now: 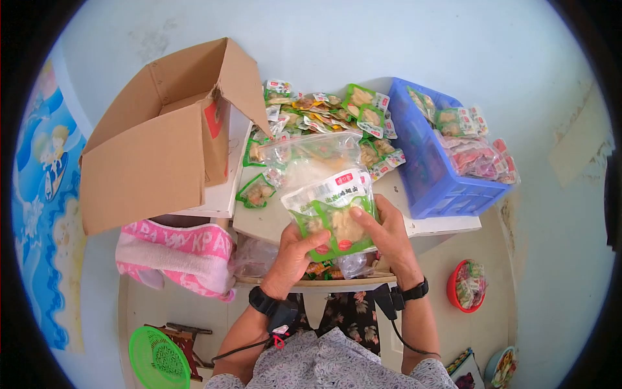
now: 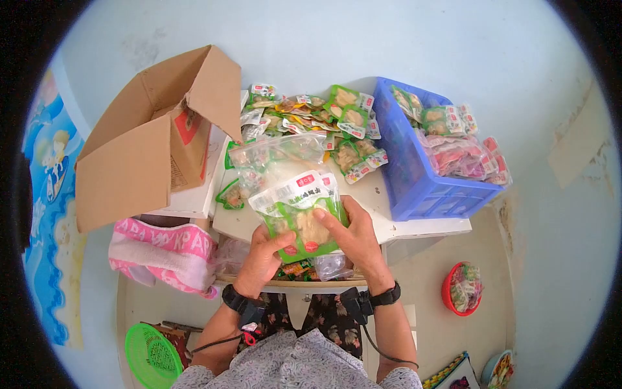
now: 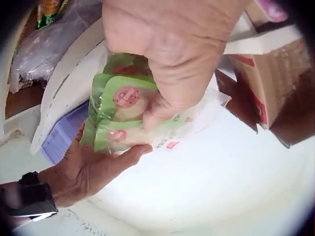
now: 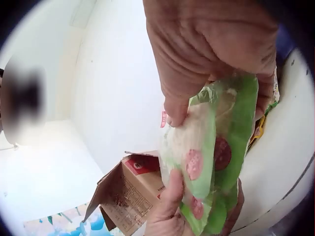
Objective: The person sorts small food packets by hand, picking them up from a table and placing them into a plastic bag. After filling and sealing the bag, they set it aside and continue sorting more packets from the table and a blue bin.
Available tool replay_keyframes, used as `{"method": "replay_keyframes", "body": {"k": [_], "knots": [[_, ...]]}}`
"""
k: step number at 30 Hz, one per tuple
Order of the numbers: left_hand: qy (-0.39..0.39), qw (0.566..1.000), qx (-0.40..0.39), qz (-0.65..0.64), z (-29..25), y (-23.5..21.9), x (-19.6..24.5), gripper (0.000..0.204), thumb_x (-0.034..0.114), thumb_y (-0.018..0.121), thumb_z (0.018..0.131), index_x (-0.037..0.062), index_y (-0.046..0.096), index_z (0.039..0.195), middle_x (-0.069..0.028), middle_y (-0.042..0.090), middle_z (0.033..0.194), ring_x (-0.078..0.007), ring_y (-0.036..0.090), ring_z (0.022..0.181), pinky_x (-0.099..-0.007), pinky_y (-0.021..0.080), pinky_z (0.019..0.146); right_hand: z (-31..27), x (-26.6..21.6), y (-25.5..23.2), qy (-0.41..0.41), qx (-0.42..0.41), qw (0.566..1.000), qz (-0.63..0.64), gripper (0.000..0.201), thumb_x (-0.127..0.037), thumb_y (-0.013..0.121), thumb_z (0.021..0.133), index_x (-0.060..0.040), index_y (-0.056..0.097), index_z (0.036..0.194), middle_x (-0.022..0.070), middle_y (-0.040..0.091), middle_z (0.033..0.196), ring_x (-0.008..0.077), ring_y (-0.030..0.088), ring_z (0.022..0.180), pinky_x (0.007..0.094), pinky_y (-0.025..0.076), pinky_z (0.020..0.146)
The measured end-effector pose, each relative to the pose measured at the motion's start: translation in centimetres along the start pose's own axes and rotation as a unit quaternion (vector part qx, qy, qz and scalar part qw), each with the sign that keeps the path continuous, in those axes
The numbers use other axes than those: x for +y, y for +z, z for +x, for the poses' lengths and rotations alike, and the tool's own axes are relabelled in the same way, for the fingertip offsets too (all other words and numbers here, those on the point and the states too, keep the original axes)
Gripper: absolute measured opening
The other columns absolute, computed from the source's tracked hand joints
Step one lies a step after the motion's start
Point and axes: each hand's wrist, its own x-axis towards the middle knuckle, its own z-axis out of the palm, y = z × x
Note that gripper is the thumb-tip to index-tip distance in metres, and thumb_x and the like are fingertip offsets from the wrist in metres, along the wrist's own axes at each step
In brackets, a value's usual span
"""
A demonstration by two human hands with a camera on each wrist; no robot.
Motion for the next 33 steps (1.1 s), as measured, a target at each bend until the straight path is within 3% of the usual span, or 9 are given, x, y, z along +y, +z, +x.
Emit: {"method": "replay_keyframes", "body": {"k": [3,7,12,15,17,19,25,27,33], "knots": [[-0.044,0.994,-0.038,-0.091,-0.3,-0.4,-0.9,0.055,0.014,0.069,0.098,-0.001,0.049,0.147,-0.0122,0.061,0.141,-0.0237,0.06,0.129,-0.0415,0.048,0.111,-0.4,-0.7,0.2,-0.053,0.039,0.998,-0.018,0.034,-0.028,0.079,0.094,0.0036,0.066,0.098,0.0027,0.061,0.079,0.0105,0.051,0.072,0.0296,0.044,0.064],[-0.05,0.971,-0.088,-0.216,-0.7,0.8,-1.0,0.067,0.02,0.065,0.099,-0.0005,0.037,0.156,-0.0144,0.052,0.152,-0.0261,0.05,0.142,-0.0452,0.04,0.119,-2.5,-5.1,0.8,-0.143,0.076,0.973,-0.167,0.03,-0.023,0.079,0.093,0.0028,0.064,0.093,0.0065,0.056,0.073,0.0117,0.049,0.067,0.0317,0.041,0.059],[0.007,0.99,-0.093,-0.103,-0.8,0.9,-1.5,0.078,0.01,0.066,0.089,-0.0015,0.032,0.158,-0.015,0.049,0.153,-0.0263,0.046,0.145,-0.0451,0.035,0.122,-1.0,-3.6,0.5,-0.253,0.136,0.908,-0.304,0.022,-0.011,0.075,0.093,0.0015,0.058,0.086,0.0128,0.05,0.068,0.0273,0.05,0.059,0.0394,0.038,0.056],[-0.013,0.997,-0.073,-0.025,-1.5,0.3,-0.4,0.084,0.004,0.071,0.082,-0.0028,0.032,0.156,-0.0146,0.048,0.153,-0.0257,0.045,0.145,-0.0425,0.036,0.121,-2.0,-5.0,0.7,-0.309,0.105,0.911,-0.252,0.024,-0.002,0.072,0.092,0.0021,0.052,0.08,0.0162,0.047,0.068,0.0358,0.049,0.06,0.0432,0.037,0.055],[-0.067,0.995,-0.073,0.009,-1.7,0.3,0.3,0.085,0.003,0.073,0.08,-0.0031,0.032,0.155,-0.0137,0.047,0.152,-0.0248,0.045,0.144,-0.0419,0.036,0.121,-1.6,-4.7,0.1,-0.338,0.107,0.885,-0.301,0.028,0.004,0.074,0.088,0.0018,0.049,0.076,0.0161,0.049,0.069,0.0366,0.05,0.062,0.043,0.038,0.055],[0.005,0.996,-0.082,0.014,-1.0,0.3,-0.3,0.084,0.003,0.074,0.08,-0.0038,0.034,0.153,-0.0132,0.048,0.15,-0.0216,0.046,0.142,-0.0384,0.041,0.116,-0.8,-5.2,0.0,-0.389,0.101,0.849,-0.344,0.029,0.005,0.074,0.086,0.0012,0.049,0.075,0.0164,0.05,0.07,0.0371,0.051,0.063,0.0437,0.039,0.055],[-0.027,0.996,-0.07,0.045,-1.4,-0.4,-0.6,0.078,0.001,0.079,0.08,-0.0039,0.043,0.148,-0.0132,0.056,0.144,-0.0188,0.054,0.132,-0.0326,0.045,0.109,-0.3,-4.2,-0.7,-0.361,0.103,0.874,-0.31,0.029,0.005,0.074,0.086,0.0011,0.047,0.076,0.0175,0.052,0.072,0.0386,0.051,0.066,0.0445,0.041,0.058],[0.059,0.997,-0.055,-0.004,-1.2,0.8,-0.6,0.072,0.002,0.08,0.081,-0.0034,0.049,0.146,-0.012,0.061,0.139,-0.0181,0.059,0.125,-0.0322,0.047,0.107,0.0,-2.1,-0.7,-0.314,0.097,0.91,-0.254,0.022,0.0,0.07,0.095,0.0023,0.053,0.082,0.0123,0.052,0.073,0.0263,0.051,0.065,0.0378,0.041,0.059],[0.06,0.98,-0.061,0.178,-0.9,1.9,2.7,0.065,0.006,0.083,0.084,-0.0011,0.054,0.143,-0.0083,0.066,0.134,-0.0182,0.062,0.123,-0.0357,0.049,0.108,-0.2,-0.3,0.9,-0.177,0.083,0.98,-0.04,0.021,-0.013,0.059,0.109,0.0008,0.06,0.094,-0.0027,0.052,0.078,0.0055,0.044,0.078,0.0257,0.041,0.068]]}}
